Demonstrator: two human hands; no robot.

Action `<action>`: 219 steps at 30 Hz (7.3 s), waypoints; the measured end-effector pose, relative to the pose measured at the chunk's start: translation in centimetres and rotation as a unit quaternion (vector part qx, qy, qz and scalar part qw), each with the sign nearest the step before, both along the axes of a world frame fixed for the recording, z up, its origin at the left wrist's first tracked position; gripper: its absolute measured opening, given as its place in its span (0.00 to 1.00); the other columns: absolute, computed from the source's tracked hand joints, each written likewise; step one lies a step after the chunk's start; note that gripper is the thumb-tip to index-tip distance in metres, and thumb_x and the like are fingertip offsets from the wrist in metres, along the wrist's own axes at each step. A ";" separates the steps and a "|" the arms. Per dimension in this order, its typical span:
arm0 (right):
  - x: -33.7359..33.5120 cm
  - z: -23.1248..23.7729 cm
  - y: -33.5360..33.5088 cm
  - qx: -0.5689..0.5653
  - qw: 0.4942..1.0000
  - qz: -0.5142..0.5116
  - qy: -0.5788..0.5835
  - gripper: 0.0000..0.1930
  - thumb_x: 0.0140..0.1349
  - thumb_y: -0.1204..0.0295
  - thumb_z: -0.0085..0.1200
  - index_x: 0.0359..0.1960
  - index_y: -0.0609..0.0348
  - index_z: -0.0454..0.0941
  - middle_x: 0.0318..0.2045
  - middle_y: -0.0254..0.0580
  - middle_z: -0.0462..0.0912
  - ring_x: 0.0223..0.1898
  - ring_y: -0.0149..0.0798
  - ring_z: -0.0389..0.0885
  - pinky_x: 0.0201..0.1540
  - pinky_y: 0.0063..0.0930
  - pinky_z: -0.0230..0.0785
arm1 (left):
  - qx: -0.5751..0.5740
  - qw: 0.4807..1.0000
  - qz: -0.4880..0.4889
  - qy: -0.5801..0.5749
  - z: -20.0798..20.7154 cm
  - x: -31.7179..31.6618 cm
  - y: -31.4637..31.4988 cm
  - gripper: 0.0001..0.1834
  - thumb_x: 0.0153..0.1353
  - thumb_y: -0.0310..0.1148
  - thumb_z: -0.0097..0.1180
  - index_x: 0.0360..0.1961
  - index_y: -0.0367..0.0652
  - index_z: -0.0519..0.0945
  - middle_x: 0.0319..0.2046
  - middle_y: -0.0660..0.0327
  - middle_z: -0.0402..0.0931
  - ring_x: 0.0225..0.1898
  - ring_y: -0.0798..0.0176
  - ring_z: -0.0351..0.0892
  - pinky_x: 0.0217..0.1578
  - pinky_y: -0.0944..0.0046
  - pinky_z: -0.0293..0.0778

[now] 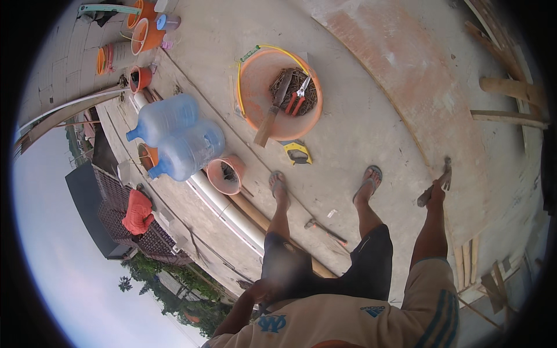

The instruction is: The person secures a metal conduit to a concrete wall using a hammer and nails. They position the conduit, place nails, and hammer them into the wall repeatedly along the conduit's length.

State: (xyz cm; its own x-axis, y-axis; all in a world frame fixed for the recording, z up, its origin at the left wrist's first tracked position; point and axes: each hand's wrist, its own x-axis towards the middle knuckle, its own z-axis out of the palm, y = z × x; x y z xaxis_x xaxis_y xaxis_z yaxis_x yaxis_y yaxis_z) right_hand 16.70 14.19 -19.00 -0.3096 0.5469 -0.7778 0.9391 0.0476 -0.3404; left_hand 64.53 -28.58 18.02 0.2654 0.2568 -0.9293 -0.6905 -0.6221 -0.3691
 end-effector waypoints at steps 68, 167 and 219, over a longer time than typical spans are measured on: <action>62.3 58.4 -81.7 -0.249 0.321 0.912 0.054 0.12 0.55 0.69 0.58 0.36 0.65 0.74 0.23 0.41 0.77 0.23 0.34 0.77 0.29 0.30 0.72 | -0.491 0.458 0.691 0.268 30.3 54.9 -38.7 0.17 0.71 0.31 0.39 0.58 0.36 0.64 0.41 0.55 0.74 0.50 0.51 0.76 0.52 0.45 0.75; 76.6 59.4 -227.1 -0.007 0.869 0.436 0.235 0.19 0.53 0.60 0.61 0.37 0.66 0.79 0.22 0.46 0.82 0.20 0.38 0.83 0.27 0.33 0.78 | -0.660 0.467 -0.211 0.550 39.6 18.2 -230.5 0.39 0.53 0.43 0.67 0.63 0.37 0.68 0.49 0.45 0.77 0.47 0.53 0.78 0.50 0.58 0.72; 42.6 114.0 -268.1 -0.427 0.296 0.487 0.702 0.20 0.59 0.59 0.62 0.40 0.65 0.76 0.32 0.43 0.81 0.32 0.33 0.80 0.37 0.30 0.74 | -0.732 0.471 -0.247 0.427 51.1 14.1 -234.9 0.38 0.56 0.47 0.65 0.64 0.40 0.68 0.32 0.53 0.75 0.35 0.56 0.75 0.41 0.58 0.72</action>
